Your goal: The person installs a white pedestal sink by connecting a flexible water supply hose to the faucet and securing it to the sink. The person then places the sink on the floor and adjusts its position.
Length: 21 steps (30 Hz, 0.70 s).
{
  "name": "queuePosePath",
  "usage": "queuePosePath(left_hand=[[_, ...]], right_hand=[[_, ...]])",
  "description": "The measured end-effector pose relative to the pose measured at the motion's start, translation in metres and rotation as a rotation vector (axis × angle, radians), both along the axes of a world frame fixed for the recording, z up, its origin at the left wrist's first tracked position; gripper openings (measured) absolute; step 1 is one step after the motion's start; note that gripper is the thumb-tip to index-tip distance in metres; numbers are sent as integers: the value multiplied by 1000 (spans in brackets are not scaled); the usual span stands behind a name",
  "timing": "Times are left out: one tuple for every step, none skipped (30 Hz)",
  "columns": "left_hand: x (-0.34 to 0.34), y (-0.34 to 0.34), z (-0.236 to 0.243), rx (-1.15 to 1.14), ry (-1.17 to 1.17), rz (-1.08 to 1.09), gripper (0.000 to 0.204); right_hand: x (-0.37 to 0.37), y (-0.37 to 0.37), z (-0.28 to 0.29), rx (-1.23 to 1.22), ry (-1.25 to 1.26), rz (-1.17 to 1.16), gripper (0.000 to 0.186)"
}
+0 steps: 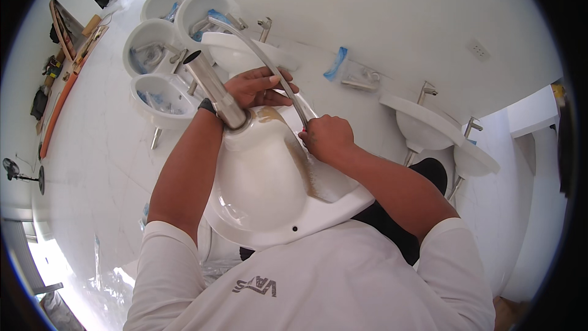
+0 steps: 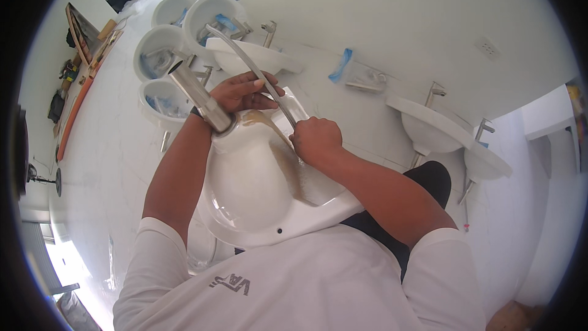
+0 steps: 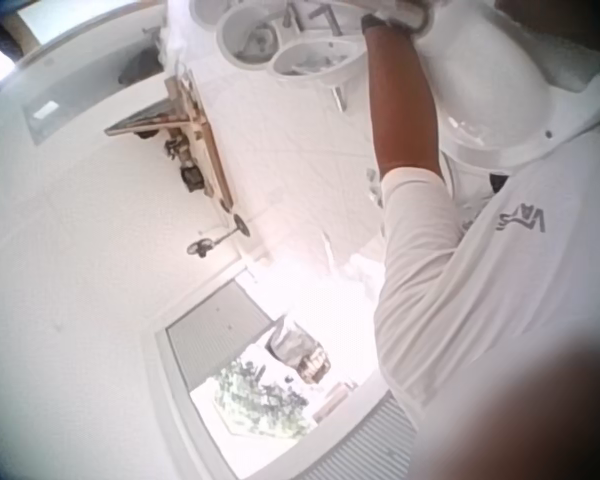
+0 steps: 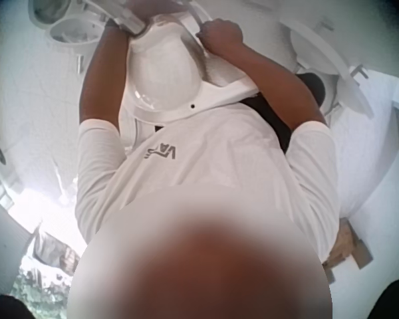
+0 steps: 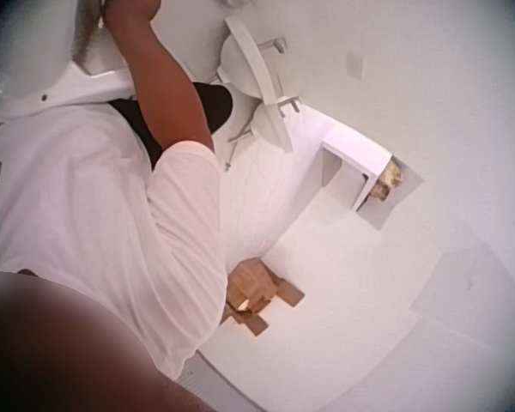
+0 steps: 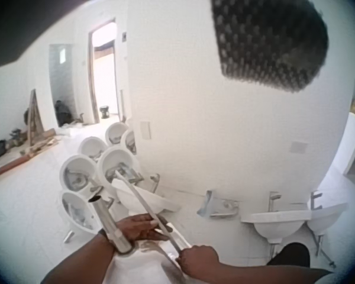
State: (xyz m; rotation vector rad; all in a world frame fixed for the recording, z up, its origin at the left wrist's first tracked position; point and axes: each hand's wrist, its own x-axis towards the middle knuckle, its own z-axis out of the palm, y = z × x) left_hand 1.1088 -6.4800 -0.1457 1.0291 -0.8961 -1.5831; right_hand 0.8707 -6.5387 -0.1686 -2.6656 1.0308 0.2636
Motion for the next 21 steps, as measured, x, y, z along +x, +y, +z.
queuePosePath(left_hand=[[0, 0, -1, 1, -2, -6, 38], [0, -1, -1, -14, 3, -19, 38], [1, -1, -2, -14, -4, -20, 39], [1, -1, -2, -16, -4, -13, 38], [1, -1, -2, -2, -15, 2, 38], [1, -1, -3, 10, -25, 10, 38], [1, -1, -3, 13, -8, 6, 38], [1, -1, -2, 11, 6, 0, 38], [1, -2, -1, 6, 14, 2, 38], [1, -2, -1, 11, 12, 0, 38], [1, -1, 0, 17, 5, 8, 38], [0, -1, 0, 17, -1, 13, 38], [0, -1, 1, 24, 5, 13, 38], [0, 0, 1, 27, 13, 8, 37], [0, 0, 1, 44, 13, 9, 37], [1, 0, 1, 33, 12, 9, 36], [1, 1, 1, 35, 5, 16, 36], [0, 1, 0, 37, -1, 20, 36], [0, 1, 0, 46, 3, 27, 35], [0, 2, 0, 53, 6, 32, 35], [0, 2, 0, 48, 11, 33, 35]], right_hand=[[0, -4, 1, 15, 5, 6, 33], [-3, -13, 4, 78, 19, 100, 32], [-9, -28, 10, 152, 47, 193, 32], [-12, -43, 14, 229, 76, 289, 32], [-11, -56, 16, 272, 75, 329, 32], [-10, -68, 18, 315, 74, 365, 33], [-8, -79, 19, 355, 83, 383, 33], [-2, -87, 18, 352, 58, 416, 44], [0, -91, 16, 391, -17, 476, 48], [3, -94, 13, 427, -72, 519, 52], [7, -96, 10, 438, -75, 544, 56], [10, -100, 8, 720, -7, 514, 62], [13, -100, 3, 722, 31, 501, 63], [16, -98, -2, 727, 44, 506, 63], [17, -99, -6, 704, 98, 500, 63], [18, -102, -8, 757, 118, 494, 64], [18, -103, -11, 778, 73, 505, 63], [17, -105, -14, 768, 67, 505, 62], [16, -107, -16, 732, 83, 498, 61], [14, -108, -17, 733, 73, 517, 60], [14, -109, -19, 704, 84, 531, 59]])
